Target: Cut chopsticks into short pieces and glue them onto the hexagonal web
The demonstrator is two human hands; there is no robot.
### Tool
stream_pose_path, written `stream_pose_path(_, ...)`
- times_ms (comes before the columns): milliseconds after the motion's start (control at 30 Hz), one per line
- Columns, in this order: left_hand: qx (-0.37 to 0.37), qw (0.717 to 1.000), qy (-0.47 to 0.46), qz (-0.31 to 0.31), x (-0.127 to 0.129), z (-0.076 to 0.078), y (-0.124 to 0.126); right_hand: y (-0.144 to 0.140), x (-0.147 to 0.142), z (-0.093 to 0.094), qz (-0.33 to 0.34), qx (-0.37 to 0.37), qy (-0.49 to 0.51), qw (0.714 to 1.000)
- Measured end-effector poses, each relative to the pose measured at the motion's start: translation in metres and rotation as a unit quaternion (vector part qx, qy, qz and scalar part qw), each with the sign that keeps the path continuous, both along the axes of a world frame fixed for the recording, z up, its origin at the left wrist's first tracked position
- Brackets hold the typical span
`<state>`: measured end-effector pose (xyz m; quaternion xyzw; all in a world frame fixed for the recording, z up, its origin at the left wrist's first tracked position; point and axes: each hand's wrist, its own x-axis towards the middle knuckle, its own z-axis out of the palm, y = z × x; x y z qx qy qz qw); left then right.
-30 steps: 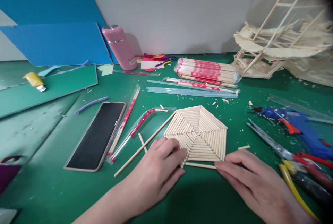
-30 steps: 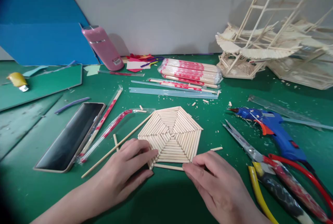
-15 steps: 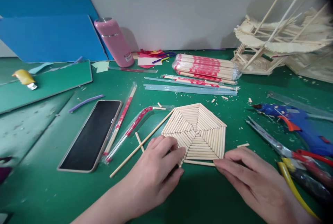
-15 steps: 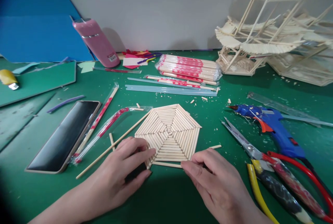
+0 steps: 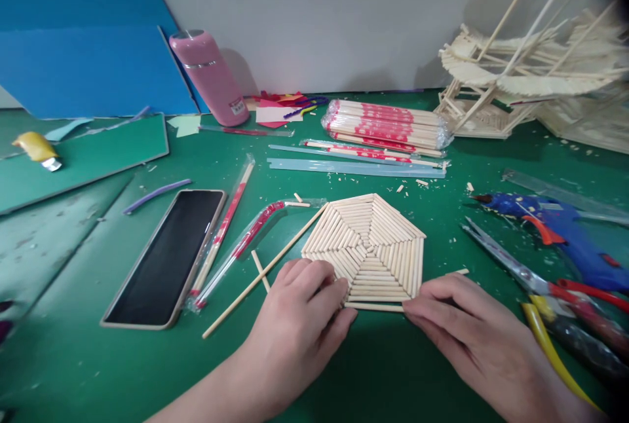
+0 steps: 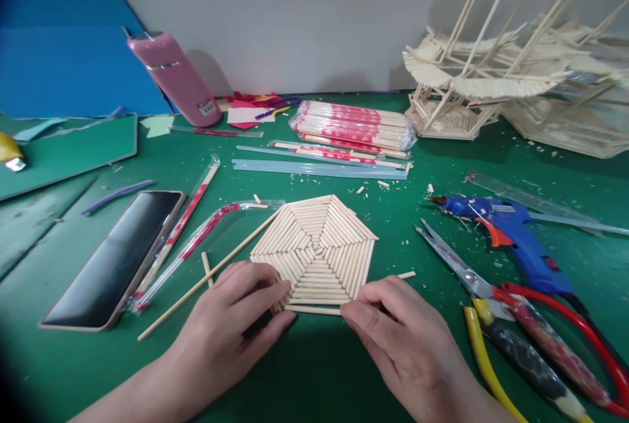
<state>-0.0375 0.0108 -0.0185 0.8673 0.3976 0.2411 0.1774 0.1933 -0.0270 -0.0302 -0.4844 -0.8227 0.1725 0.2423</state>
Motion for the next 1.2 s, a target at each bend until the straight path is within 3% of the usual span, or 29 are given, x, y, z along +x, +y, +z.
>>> stream_pose_path(1200,0.04,0.999,0.035,-0.006,0.0011,-0.0051,-0.0013,0.0052,-0.0045,0.0045,-0.029,-0.026,0.034,0.999)
